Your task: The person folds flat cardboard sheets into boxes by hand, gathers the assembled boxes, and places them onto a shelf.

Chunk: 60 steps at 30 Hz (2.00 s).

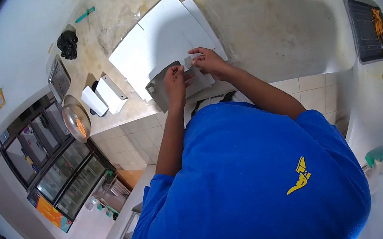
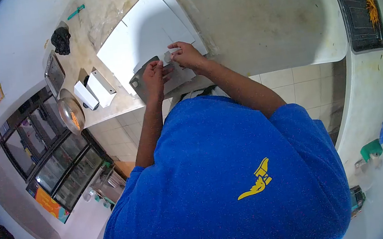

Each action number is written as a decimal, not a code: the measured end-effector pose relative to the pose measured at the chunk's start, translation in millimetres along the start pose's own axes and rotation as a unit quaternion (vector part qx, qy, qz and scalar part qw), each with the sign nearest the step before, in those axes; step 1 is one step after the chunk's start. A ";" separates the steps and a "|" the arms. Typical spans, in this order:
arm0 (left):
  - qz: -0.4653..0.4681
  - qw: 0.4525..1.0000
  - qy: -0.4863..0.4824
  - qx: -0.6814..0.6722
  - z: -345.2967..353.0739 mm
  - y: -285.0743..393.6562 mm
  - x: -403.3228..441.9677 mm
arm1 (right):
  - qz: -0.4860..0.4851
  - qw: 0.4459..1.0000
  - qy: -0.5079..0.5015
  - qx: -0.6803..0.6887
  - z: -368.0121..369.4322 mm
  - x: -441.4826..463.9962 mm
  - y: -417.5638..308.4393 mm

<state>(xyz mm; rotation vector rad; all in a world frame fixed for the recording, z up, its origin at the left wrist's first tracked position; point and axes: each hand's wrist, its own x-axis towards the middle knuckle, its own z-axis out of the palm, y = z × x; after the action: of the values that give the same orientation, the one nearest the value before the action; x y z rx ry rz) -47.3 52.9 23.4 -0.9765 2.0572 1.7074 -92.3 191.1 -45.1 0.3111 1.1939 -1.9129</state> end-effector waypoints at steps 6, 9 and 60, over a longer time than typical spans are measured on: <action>-0.074 0.991 -0.017 -0.110 -4.1 -6.9 1.8 | 0.000 0.999 0.036 -0.014 9.9 -7.5 -4.7; -0.075 0.983 -0.024 -0.165 -5.2 -14.5 5.6 | -0.027 0.995 0.065 -0.070 15.9 -12.4 -10.4; 0.361 0.848 0.111 0.371 9.3 -15.9 -14.3 | -0.472 0.658 -0.043 -0.586 -7.8 -18.1 -31.8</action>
<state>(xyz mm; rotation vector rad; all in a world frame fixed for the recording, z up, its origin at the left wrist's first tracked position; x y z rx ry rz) -28.2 65.2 18.0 -0.1317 3.1196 0.8193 -106.8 213.2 -18.6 -1.3157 2.5017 -1.3306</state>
